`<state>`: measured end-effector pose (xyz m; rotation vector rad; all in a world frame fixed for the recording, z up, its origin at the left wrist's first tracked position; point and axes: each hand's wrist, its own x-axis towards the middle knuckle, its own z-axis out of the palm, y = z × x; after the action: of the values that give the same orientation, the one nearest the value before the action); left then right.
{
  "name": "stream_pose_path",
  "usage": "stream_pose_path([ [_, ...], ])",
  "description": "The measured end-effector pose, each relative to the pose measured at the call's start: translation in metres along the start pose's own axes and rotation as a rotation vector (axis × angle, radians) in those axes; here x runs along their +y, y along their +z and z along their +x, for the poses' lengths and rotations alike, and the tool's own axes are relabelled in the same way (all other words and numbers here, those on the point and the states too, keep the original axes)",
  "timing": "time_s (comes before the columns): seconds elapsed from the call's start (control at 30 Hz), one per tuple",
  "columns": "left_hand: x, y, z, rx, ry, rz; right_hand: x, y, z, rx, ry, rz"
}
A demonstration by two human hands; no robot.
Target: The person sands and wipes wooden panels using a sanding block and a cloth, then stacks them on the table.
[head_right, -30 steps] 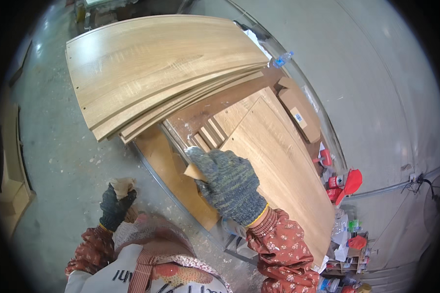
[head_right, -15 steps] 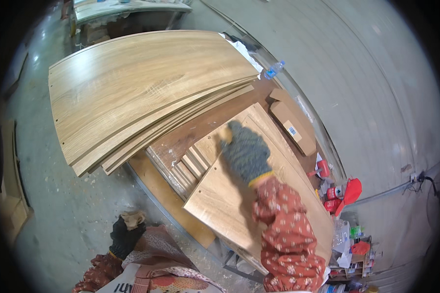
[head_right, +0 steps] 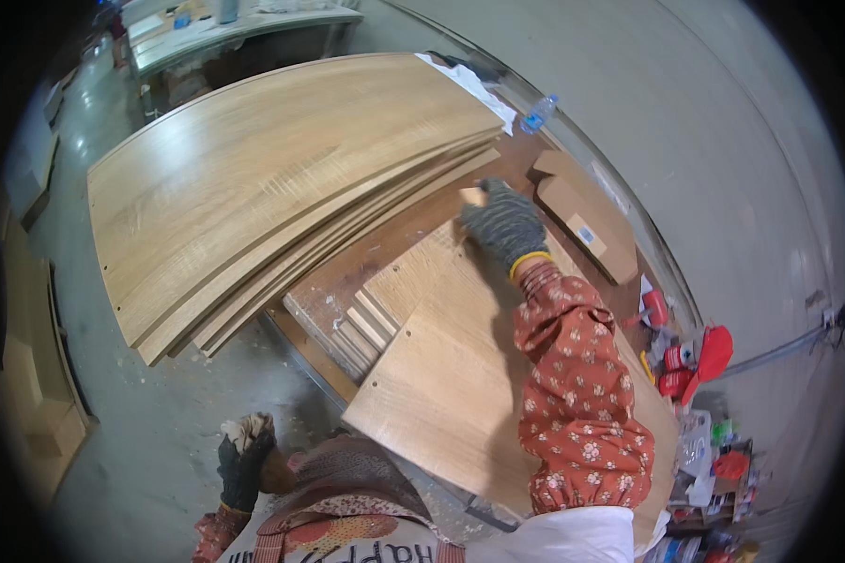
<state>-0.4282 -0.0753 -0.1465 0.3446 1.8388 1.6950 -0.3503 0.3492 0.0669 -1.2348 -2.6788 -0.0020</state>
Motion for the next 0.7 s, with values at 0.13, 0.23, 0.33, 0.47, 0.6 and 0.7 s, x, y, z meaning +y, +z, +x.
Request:
stream_pose_path([
  [0.13,0.015,-0.008,0.01,-0.069,-0.12,-0.263,-0.09,-0.016,-0.099,-0.141,-0.105,0.128],
  [0.23,0.015,-0.008,0.028,-0.206,0.044,-0.005,-0.124,-0.022,-0.173,-0.243,-0.551,0.12],
  [0.33,0.033,0.01,0.059,-0.421,0.749,0.499,-0.127,-0.002,-0.228,-0.072,-0.48,0.867],
  [0.47,0.079,0.054,0.085,-0.508,0.644,0.133,-0.128,-0.058,-0.27,-0.178,-0.109,0.54],
  [0.6,0.113,0.095,0.061,-0.344,1.464,0.546,-0.068,-0.04,-0.345,0.464,0.346,0.751],
  [0.7,0.087,0.093,0.044,-0.54,0.787,0.299,-0.05,-0.036,-0.382,0.654,0.575,0.646],
])
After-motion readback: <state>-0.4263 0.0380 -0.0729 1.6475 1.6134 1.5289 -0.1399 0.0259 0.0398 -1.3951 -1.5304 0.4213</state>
